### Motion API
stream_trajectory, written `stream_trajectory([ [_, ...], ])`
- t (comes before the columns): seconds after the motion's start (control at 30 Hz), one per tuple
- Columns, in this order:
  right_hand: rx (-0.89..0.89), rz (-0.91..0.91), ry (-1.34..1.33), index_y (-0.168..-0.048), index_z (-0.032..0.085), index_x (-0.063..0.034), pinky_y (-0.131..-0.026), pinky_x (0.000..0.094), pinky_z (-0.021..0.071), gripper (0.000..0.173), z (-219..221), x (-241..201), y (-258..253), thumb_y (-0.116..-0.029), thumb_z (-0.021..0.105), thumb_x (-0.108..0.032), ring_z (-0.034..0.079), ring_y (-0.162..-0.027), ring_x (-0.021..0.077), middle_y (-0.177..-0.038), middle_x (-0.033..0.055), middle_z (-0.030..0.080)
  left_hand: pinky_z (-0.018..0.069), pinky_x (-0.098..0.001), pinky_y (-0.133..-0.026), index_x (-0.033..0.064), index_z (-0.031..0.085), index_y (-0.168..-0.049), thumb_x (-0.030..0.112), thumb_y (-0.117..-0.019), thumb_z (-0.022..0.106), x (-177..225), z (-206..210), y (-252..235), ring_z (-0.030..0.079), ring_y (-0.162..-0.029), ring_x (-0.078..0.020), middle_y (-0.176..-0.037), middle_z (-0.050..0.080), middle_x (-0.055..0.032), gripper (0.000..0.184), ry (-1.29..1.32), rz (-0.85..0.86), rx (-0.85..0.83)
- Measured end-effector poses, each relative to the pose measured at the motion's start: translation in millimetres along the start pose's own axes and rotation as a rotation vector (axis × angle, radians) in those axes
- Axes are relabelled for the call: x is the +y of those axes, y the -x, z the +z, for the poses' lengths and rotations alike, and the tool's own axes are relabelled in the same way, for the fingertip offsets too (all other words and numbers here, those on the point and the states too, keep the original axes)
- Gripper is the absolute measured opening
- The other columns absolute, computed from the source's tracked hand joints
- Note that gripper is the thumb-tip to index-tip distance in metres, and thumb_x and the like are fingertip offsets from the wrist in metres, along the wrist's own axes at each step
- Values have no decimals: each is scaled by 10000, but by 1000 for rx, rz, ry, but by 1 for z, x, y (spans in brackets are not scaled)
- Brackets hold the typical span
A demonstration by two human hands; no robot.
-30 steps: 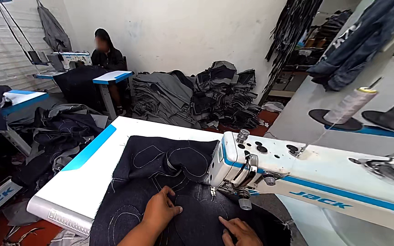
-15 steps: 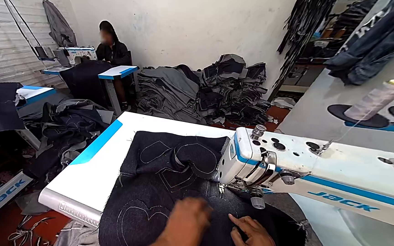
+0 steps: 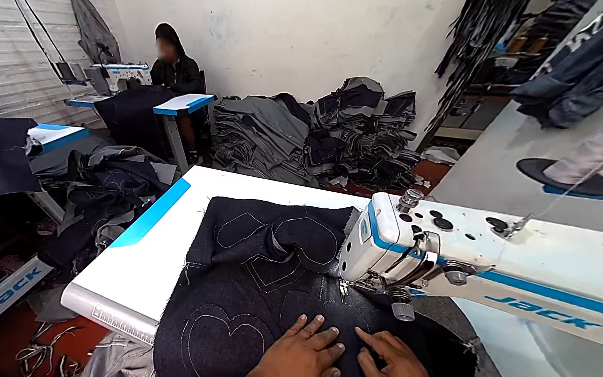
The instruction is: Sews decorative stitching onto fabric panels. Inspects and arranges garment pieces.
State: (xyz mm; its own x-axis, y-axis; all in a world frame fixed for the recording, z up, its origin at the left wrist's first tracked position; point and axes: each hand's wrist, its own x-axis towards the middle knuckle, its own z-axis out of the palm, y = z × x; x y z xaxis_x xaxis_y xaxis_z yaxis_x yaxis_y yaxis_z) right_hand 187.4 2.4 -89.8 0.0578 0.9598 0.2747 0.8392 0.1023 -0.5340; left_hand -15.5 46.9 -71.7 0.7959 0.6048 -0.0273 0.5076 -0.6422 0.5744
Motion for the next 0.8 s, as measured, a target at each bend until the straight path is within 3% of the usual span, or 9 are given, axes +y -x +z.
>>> stream_trajectory([
  [0.13,21,-1,11,-1116,768,48,-803,540,534,323,2,-1,1,-840,615,-19,682,-859,401,-924,246,712,175,-521,-1267,85,554,-1477,275,-1094,458,0,-4,-3,295,-1546,-338,-1594,455,-127,439,-15,-22,-49],
  [0.23,36,-30,55,-1110,789,-6,-845,603,517,308,2,-1,0,-844,637,-40,663,-974,435,-1016,231,697,327,-582,-1166,110,581,-1453,357,-1051,549,-3,-22,-19,400,-1474,-379,-1524,527,-144,473,-206,74,-130],
  [0.3,-53,-10,179,-1232,756,-72,-915,688,459,344,-6,-9,8,-921,639,-164,604,-1200,479,-1297,209,668,227,-612,-1219,121,536,-1493,457,-1024,568,-17,-31,-32,322,-1523,-378,-1567,481,-139,578,-309,210,-216],
  [0.37,-255,65,219,-1448,585,-53,-1079,793,271,528,-15,-26,26,-1020,567,-361,388,-1448,517,-1573,175,471,85,-635,-1249,157,483,-1543,492,-1003,582,-41,-33,-36,205,-1573,-362,-1643,382,-109,643,-259,323,-264],
  [0.4,-281,64,209,-1488,536,-44,-1104,824,183,590,-14,-29,35,-1030,539,-416,320,-1482,531,-1598,165,438,76,-638,-1248,179,482,-1546,508,-992,589,-51,-34,-37,195,-1577,-352,-1652,369,-90,653,-239,341,-266],
  [0.47,-235,13,190,-1491,542,-69,-1104,839,129,616,-5,-24,47,-1034,490,-480,308,-1489,529,-1587,136,464,81,-645,-1243,208,507,-1530,541,-964,613,-61,-38,-35,204,-1577,-334,-1649,380,-57,666,-206,311,-245],
  [0.57,-257,-20,91,-1452,600,-122,-1166,783,96,627,-8,-2,17,-983,573,-537,305,-1527,420,-1580,63,487,62,-637,-1248,210,496,-1537,575,-951,613,-62,-47,-42,181,-1585,-306,-1665,351,-39,700,-182,145,-219],
  [0.67,-385,-71,33,-1438,608,-106,-1255,638,85,653,-20,29,-40,-956,629,-546,320,-1539,314,-1560,75,512,6,-582,-1265,244,436,-1573,626,-965,562,-54,-52,-58,133,-1596,-243,-1685,303,5,728,-188,-95,-185],
  [0.8,-545,-60,104,-1390,645,-82,-1242,485,229,650,-37,46,-92,-940,661,-552,508,-1397,293,-1411,139,632,-42,-568,-1261,290,355,-1608,653,-989,492,-37,-51,-76,70,-1604,-225,-1702,254,29,730,-224,-316,-168],
])
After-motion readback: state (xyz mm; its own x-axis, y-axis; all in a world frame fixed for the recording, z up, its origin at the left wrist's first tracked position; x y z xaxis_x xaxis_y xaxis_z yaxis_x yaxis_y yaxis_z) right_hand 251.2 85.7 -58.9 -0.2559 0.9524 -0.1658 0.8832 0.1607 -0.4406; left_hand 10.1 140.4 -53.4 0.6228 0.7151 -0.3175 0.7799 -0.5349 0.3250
